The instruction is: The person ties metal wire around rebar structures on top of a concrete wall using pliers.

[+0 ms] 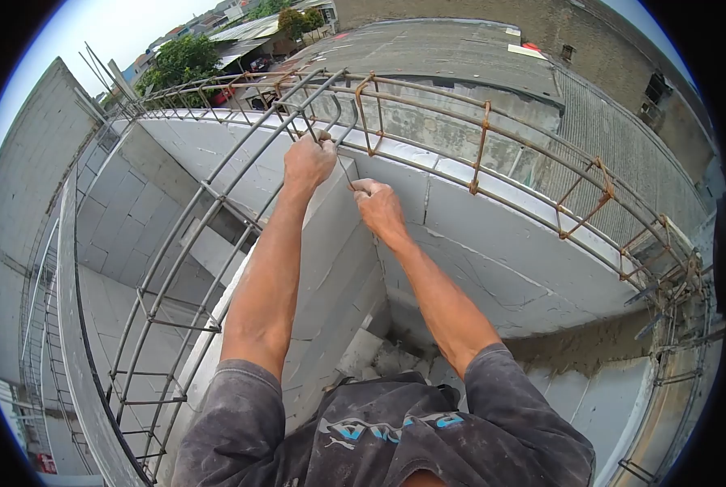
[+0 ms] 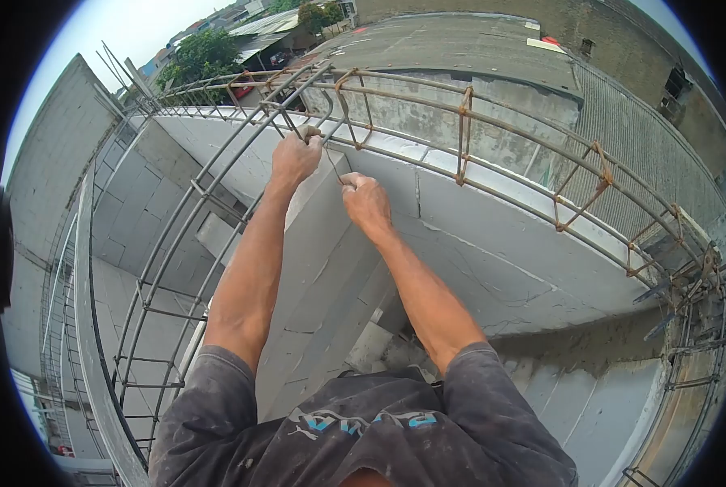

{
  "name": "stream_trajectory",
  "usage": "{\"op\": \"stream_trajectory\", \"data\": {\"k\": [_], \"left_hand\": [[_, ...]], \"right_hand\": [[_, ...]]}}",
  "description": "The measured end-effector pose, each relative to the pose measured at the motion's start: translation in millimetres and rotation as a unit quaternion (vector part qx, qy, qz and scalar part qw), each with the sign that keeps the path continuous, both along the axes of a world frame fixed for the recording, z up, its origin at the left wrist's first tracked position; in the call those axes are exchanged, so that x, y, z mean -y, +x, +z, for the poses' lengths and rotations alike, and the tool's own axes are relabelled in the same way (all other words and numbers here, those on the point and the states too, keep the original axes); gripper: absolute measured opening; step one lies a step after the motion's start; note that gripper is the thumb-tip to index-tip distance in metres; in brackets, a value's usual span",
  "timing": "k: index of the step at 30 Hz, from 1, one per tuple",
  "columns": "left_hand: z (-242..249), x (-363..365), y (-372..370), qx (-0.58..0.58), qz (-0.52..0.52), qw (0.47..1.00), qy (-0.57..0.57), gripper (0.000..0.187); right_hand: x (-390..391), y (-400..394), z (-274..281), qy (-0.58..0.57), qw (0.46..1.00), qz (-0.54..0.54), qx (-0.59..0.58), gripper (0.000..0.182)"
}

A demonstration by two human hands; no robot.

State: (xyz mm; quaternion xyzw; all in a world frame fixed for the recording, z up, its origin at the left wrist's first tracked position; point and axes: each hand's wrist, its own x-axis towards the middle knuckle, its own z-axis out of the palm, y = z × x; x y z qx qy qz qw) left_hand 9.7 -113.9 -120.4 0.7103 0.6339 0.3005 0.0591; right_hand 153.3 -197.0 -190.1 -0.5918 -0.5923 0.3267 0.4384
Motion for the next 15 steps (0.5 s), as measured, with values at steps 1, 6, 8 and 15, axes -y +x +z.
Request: {"op": "stream_trajectory", "data": {"k": [1, 6, 8, 15], "left_hand": [[-1.5, -1.2, -0.1, -0.001, 0.002, 1.0, 0.011, 0.03], [-5.6, -3.7, -1.0, -0.017, -0.01, 1.0, 0.024, 0.03], [-6.2, -6.4, -2.4, -0.004, -0.024, 1.0, 0.019, 0.03], [-15.5, -18.0, -5.0, 0.02, -0.04, 0.999, 0.025, 0.027]], "right_hand": [[-3.6, 0.5, -0.8, 0.014, 1.0, -0.001, 0.003, 0.032], [-19.7, -1.6, -4.9, 0.009, 0.999, -0.038, 0.027, 0.032], [-25.4, -1.9, -7.4, -0.015, 0.999, -0.031, 0.024, 0.031], [-4.4, 13.2, 11.9, -0.053, 0.997, 0.006, 0.054, 0.03]]}}
